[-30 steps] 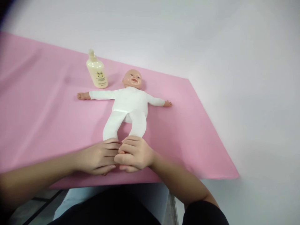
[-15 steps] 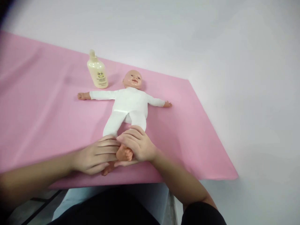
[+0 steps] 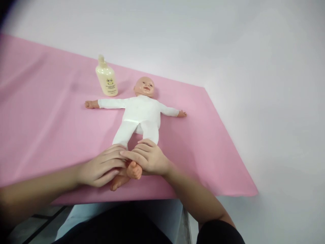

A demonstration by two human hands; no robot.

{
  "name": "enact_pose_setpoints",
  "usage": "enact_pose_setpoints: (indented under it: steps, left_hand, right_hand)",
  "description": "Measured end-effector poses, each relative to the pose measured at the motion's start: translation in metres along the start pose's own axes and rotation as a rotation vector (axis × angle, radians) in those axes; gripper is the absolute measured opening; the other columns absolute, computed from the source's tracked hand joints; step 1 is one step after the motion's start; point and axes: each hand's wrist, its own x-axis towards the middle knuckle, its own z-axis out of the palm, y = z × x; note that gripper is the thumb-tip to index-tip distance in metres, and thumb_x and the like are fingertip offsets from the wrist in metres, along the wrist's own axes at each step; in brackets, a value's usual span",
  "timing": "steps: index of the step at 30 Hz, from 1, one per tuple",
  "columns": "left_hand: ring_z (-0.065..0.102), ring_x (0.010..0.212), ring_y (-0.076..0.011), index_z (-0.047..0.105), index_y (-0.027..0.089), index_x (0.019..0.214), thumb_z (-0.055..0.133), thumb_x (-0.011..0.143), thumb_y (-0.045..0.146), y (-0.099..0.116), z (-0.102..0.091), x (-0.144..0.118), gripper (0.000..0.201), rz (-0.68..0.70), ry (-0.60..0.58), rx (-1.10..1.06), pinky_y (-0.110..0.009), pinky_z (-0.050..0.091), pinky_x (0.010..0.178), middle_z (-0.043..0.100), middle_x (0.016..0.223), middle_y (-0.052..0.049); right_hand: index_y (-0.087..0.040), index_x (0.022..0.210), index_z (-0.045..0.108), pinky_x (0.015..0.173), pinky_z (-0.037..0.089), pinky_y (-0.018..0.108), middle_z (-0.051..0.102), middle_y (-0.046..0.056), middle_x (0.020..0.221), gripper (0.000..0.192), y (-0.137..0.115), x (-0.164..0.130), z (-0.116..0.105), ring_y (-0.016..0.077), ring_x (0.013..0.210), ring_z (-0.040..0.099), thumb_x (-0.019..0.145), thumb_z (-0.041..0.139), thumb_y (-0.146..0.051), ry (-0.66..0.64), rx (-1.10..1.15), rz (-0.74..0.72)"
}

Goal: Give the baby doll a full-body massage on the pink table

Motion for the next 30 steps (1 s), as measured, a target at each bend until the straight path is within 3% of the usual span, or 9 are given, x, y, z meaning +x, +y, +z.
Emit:
enact_pose_setpoints:
  steps: [5, 8, 12, 19, 30]
  left_hand:
    - [0.055, 0.088, -0.0202, 0.052, 0.019, 0.100, 0.039, 0.085, 0.013, 0.001, 0.001, 0.002, 0.021, 0.019, -0.038, -0.014, -0.040, 0.045, 0.087, 0.063, 0.092, -0.008]
    - [0.056, 0.088, -0.0198, 0.053, 0.019, 0.097, 0.039, 0.085, 0.012, 0.001, 0.002, 0.003, 0.020, 0.038, -0.060, -0.008, -0.040, 0.044, 0.087, 0.064, 0.091, -0.007]
    - [0.055, 0.086, -0.0192, 0.055, 0.018, 0.096, 0.038, 0.086, 0.012, 0.000, 0.004, 0.001, 0.020, 0.058, -0.085, 0.010, -0.040, 0.044, 0.087, 0.066, 0.090, -0.007]
    - [0.055, 0.084, -0.0190, 0.058, 0.018, 0.092, 0.037, 0.088, 0.015, -0.001, 0.007, -0.001, 0.021, 0.055, -0.124, 0.023, -0.039, 0.044, 0.085, 0.065, 0.085, -0.007]
    - [0.053, 0.081, -0.0192, 0.058, 0.017, 0.093, 0.041, 0.085, 0.012, -0.002, 0.009, -0.002, 0.019, 0.059, -0.157, 0.001, -0.038, 0.044, 0.083, 0.066, 0.088, -0.007]
  right_hand:
    - [-0.019, 0.086, 0.049, 0.076, 0.048, 0.032, 0.063, 0.000, 0.072, 0.008, 0.002, -0.003, 0.000, 0.0118, 0.068, 0.059, 0.085, 0.047, -0.026, 0.015, 0.099, 0.032]
    - [-0.020, 0.079, 0.045, 0.072, 0.048, 0.031, 0.059, -0.001, 0.066, 0.023, 0.001, -0.001, 0.000, 0.0119, 0.062, 0.057, 0.081, 0.053, -0.041, 0.016, 0.136, 0.039]
    - [-0.020, 0.078, 0.044, 0.068, 0.047, 0.030, 0.057, -0.002, 0.063, 0.030, -0.001, -0.001, -0.001, 0.0125, 0.061, 0.057, 0.075, 0.055, -0.047, 0.032, 0.138, 0.065]
    - [-0.020, 0.075, 0.046, 0.068, 0.050, 0.032, 0.056, -0.002, 0.062, 0.019, -0.007, -0.007, 0.001, 0.0135, 0.060, 0.059, 0.073, 0.053, -0.037, -0.063, 0.109, 0.094]
    - [-0.020, 0.076, 0.046, 0.071, 0.051, 0.031, 0.055, -0.001, 0.059, 0.018, -0.014, 0.000, -0.003, 0.0124, 0.058, 0.057, 0.078, 0.043, -0.037, 0.030, 0.237, 0.062]
